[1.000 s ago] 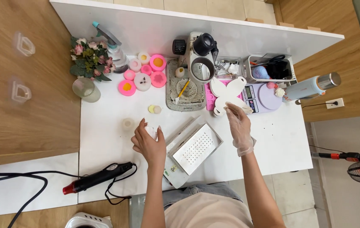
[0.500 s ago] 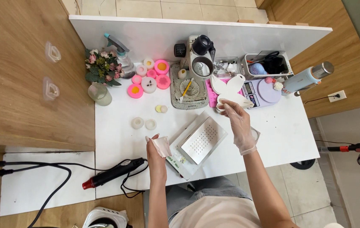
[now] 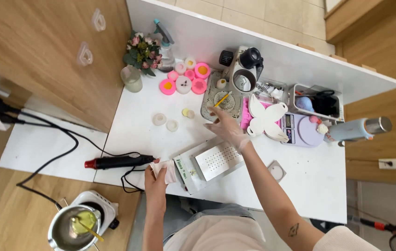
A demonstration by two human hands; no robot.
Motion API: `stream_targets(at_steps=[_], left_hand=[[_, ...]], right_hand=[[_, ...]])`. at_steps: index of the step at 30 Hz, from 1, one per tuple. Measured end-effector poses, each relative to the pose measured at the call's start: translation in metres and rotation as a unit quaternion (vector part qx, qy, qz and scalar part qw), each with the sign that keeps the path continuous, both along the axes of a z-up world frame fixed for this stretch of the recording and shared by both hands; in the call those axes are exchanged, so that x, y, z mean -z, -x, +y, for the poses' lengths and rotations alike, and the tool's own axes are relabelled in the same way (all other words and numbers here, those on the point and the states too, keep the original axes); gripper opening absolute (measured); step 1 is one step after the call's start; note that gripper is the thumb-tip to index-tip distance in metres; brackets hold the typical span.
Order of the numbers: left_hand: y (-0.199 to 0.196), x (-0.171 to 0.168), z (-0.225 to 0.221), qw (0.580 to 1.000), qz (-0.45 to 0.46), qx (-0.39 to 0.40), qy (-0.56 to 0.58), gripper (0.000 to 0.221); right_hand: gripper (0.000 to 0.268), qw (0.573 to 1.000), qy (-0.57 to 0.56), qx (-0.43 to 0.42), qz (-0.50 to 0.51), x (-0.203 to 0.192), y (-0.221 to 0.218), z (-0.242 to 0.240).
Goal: The person is melting wax in a pot, using a heat gun to smooth surfaces, and selecting dried flowers for decoration in candle making.
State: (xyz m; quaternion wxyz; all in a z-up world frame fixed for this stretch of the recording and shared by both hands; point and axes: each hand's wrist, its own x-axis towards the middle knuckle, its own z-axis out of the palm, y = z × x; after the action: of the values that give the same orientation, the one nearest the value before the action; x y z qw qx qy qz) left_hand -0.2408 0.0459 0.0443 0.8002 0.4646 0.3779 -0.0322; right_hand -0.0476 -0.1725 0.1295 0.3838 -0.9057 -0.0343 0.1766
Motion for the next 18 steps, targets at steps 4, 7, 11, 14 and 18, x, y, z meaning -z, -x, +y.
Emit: stream_targets(at_steps=[4, 7, 11, 14, 18], left_hand=[[0.026, -0.006, -0.034, 0.991, 0.063, 0.015, -0.116, 0.044], [0.040, -0.030, -0.067, 0.988, 0.066, -0.007, -0.138, 0.041], [0.065, -0.035, -0.103, 0.985, 0.074, -0.061, -0.144, 0.041], [0.092, -0.012, -0.119, 0.978, 0.060, -0.125, -0.156, 0.042], [0.126, -0.009, -0.118, 0.959, 0.070, -0.226, -0.156, 0.038]], right_hand=[[0.075, 0.972, 0.133, -0.188, -0.039, 0.065, -0.052, 0.007], [0.072, 0.940, 0.197, -0.262, -0.091, 0.113, -0.084, 0.019], [0.078, 0.918, 0.244, -0.304, -0.070, 0.158, -0.100, 0.043], [0.064, 0.902, 0.220, -0.350, -0.125, 0.195, -0.106, 0.040], [0.048, 0.910, 0.205, -0.333, -0.135, 0.184, -0.092, 0.044]])
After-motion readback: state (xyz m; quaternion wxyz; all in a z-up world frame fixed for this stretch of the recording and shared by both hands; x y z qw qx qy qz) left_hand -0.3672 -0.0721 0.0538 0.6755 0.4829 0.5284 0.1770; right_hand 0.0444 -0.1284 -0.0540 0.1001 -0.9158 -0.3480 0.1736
